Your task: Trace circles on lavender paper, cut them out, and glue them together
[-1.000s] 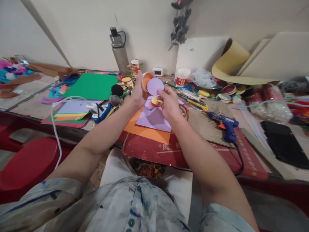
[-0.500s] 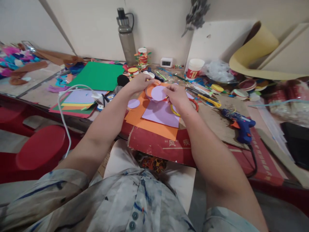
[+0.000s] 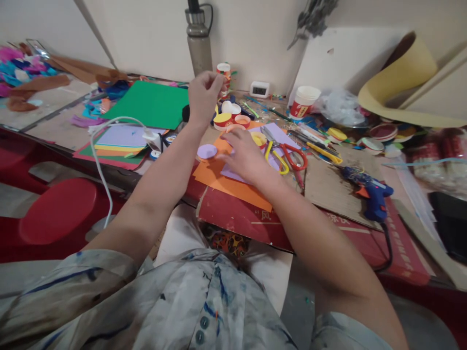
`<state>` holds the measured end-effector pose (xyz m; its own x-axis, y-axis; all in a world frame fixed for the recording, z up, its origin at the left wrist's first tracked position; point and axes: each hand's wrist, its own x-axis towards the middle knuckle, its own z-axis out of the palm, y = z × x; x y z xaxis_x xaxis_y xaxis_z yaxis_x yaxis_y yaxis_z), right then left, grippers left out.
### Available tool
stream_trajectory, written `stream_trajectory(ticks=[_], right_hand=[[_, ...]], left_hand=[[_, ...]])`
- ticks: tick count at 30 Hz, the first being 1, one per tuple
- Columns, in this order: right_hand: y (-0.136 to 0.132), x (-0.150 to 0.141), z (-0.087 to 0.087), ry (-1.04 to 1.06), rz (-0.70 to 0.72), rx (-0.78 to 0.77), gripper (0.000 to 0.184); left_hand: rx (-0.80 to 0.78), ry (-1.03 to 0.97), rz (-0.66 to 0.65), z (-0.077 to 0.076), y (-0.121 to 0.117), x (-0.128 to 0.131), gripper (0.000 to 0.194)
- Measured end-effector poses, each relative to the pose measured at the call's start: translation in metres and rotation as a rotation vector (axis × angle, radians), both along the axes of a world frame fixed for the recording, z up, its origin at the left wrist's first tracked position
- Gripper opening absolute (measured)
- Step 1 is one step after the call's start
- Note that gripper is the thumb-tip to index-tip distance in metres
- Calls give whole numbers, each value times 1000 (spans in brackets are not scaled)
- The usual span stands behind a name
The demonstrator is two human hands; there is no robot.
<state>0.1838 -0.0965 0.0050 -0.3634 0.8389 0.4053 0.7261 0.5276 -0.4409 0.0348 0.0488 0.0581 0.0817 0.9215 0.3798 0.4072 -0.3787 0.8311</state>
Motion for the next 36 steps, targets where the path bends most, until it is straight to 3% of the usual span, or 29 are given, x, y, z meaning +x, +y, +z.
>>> stream_trajectory(ticks=[3,5,9,15,18,22,24,27,30,32,36], right_hand=[[6,-27,3,-149,93,-62,62],[12,-41,8,-296,104,-138,55],[20,-54,21,-540,91,-198,33],[12,-61,28,-697,35,-146,44],[17,-48,30,-538,-109,-132,45],[26,-4,30,-61,-361,-70,34],[26,22,26,191,-423,-145,27],[18,51,17,461,-432,-226,21],[12,62,10,554,-467,-267,10],[10,63,9,595,-467,-280,6],[13,62,9,791,-385,-369,9]], left_hand=[[207,-125,101,1,-1,0,26],[258,-191,78,0,-1,0,25],[245,-290,34,1,-1,1,29],[205,-368,19,5,-8,3,29],[48,-359,9,8,-14,3,23],[-127,-391,-82,9,-23,9,24],[-200,-397,-202,7,-29,15,32],[-364,-288,-474,0,-38,26,45],[-436,-114,-688,-8,-47,33,26],[-453,-76,-734,-10,-50,35,14],[-411,-105,-718,-10,-51,35,30]])
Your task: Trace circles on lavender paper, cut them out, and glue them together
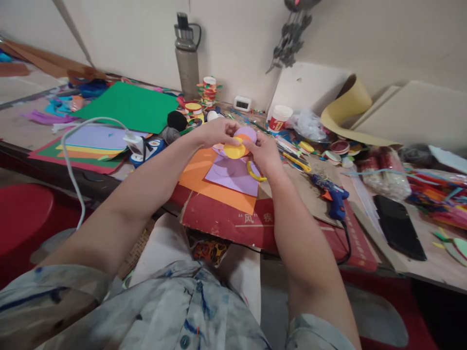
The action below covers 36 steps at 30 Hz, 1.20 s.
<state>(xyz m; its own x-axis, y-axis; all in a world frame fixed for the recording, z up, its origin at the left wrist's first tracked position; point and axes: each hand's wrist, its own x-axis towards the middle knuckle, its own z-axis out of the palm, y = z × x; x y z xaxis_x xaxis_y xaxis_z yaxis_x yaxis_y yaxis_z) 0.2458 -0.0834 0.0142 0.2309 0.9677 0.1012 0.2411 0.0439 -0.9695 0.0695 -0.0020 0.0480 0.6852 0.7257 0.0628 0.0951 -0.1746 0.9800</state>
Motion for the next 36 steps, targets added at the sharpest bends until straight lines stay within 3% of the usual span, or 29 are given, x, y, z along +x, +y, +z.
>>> stream_trajectory(ticks=[5,10,14,19,22,26,28,31,32,34,36], right_hand=[[5,6,1,63,-34,-18,6],[8,11,5,-42,-203,-1,13],[8,11,6,-77,-132,-9,15],[9,13,0,-129,2,-32,17],[10,12,-2,-110,26,-15,13],[10,8,0,-90,-32,17,9],[8,5,2,-91,-48,25,8],[7,3,4,-119,-41,60,8],[6,3,5,-127,-41,79,8],[5,2,6,-120,-47,109,6],[4,3,7,-102,-58,135,7]], left_hand=[[33,27,89,-1,4,0,34],[102,17,301,-7,17,-5,14],[178,37,396,-20,37,-10,12],[407,159,440,-29,46,-7,13],[487,220,407,-26,38,-7,17],[459,296,347,-19,26,-15,20],[491,295,390,-14,24,-17,25],[564,136,482,-4,17,-12,36],[523,74,465,0,14,-8,38],[277,24,345,6,5,-1,45],[112,26,238,7,-2,4,38]])
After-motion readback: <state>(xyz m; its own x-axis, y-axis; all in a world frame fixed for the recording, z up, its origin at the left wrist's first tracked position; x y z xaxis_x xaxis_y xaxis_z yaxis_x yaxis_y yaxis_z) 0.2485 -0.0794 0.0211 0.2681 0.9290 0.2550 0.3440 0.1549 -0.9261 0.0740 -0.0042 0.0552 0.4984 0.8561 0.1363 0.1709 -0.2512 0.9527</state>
